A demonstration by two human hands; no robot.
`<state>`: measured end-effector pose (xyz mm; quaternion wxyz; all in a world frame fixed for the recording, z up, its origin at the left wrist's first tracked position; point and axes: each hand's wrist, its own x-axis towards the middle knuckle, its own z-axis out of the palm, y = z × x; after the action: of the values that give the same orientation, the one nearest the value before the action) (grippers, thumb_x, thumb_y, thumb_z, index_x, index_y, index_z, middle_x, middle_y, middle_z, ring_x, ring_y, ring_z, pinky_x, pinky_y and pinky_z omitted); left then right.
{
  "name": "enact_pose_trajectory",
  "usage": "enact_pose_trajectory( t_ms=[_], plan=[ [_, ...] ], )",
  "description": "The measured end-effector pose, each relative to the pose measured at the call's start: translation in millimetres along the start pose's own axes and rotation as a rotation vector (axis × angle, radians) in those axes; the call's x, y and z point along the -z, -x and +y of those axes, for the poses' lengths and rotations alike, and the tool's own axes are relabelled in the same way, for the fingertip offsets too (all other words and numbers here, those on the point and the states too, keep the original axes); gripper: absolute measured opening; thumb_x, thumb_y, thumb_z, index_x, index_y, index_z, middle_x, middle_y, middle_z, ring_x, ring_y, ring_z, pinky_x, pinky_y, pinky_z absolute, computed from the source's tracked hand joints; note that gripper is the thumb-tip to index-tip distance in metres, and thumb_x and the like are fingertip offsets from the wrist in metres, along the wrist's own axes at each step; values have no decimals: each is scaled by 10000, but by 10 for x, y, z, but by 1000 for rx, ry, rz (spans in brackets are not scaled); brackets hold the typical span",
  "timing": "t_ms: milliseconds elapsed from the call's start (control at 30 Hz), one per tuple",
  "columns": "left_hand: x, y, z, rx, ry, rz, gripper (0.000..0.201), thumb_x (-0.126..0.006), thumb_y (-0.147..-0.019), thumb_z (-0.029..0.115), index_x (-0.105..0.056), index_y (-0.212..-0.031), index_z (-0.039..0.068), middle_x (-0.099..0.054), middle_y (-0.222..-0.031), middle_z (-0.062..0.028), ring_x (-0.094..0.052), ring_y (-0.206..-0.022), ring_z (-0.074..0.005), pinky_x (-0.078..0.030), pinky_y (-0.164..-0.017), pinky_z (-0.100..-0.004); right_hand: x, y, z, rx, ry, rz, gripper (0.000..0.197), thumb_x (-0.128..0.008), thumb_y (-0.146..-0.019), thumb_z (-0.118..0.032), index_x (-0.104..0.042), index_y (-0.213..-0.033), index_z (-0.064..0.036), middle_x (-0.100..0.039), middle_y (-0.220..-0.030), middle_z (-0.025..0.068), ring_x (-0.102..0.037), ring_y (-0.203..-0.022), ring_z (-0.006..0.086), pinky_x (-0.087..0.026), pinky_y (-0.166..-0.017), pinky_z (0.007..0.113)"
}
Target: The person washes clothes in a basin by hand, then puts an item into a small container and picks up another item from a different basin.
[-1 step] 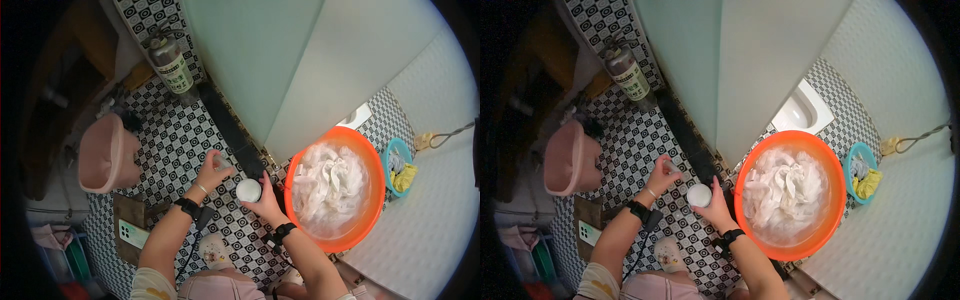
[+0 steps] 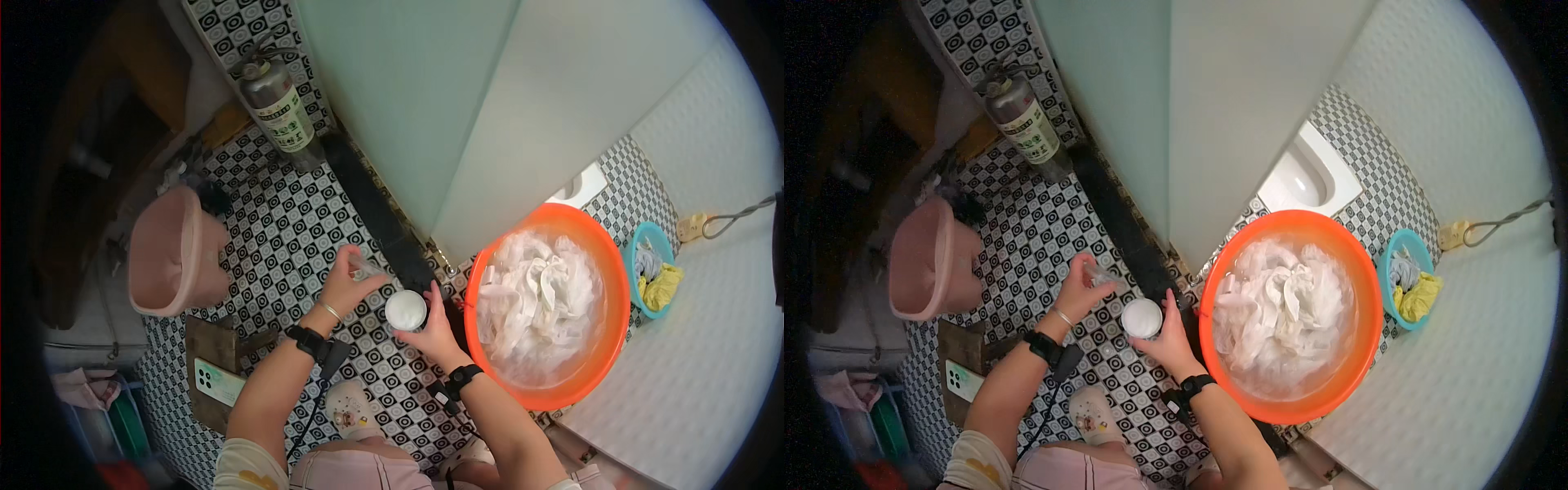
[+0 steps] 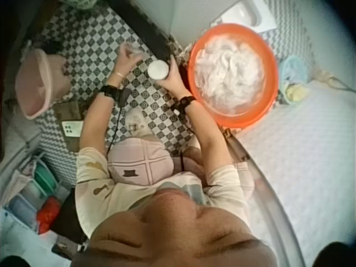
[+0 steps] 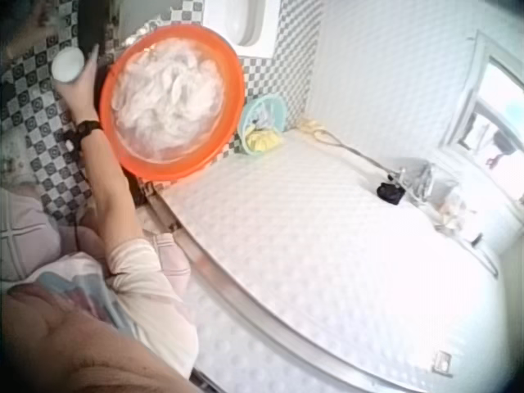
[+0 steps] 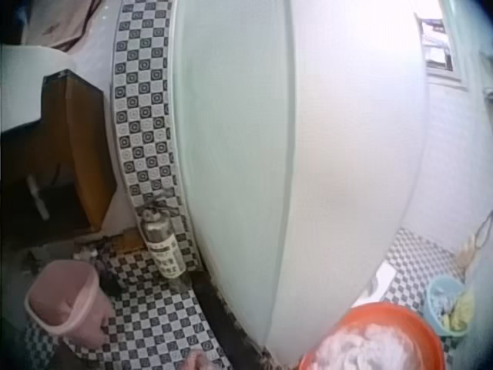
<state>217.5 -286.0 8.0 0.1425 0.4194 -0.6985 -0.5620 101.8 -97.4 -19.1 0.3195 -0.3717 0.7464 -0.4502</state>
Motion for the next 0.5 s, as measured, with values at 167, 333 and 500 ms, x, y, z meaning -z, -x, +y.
enact_pose_trajectory(
  t_ms=[167, 333, 500],
  plan=[
    [-265, 357, 258, -499, -381, -114, 471, -777, -592, 265, -433, -832, 48, -527, -1127, -205, -503, -1039, -371, -419, -885, -411, -128, 165, 206, 31, 7, -29, 1129, -839, -549, -218, -155, -1417, 13, -393, -1321, 257, -399, -1236, 381, -345, -1034, 409],
    [-355, 456, 114, -570, -529, -132, 463, -759, -582, 274, -428, -814, 49, -516, -1189, -222, -492, -1076, -388, -402, -909, -431, -202, 146, 265, 31, 34, 60, 1027, -801, -602, -187, -195, -1408, 2, -389, -1332, 253, -399, -1237, 389, -352, -1024, 411],
    [-391, 527, -1, -489, -639, -181, 595, -746, -601, 365, -527, -1047, 38, -481, -1219, -243, -479, -1101, -416, -385, -955, -456, -225, 97, 293, 20, 65, 66, 1008, -780, -611, -171, -195, -1416, -14, -398, -1336, 244, -401, -1242, 381, -346, -1026, 401]
  ],
)
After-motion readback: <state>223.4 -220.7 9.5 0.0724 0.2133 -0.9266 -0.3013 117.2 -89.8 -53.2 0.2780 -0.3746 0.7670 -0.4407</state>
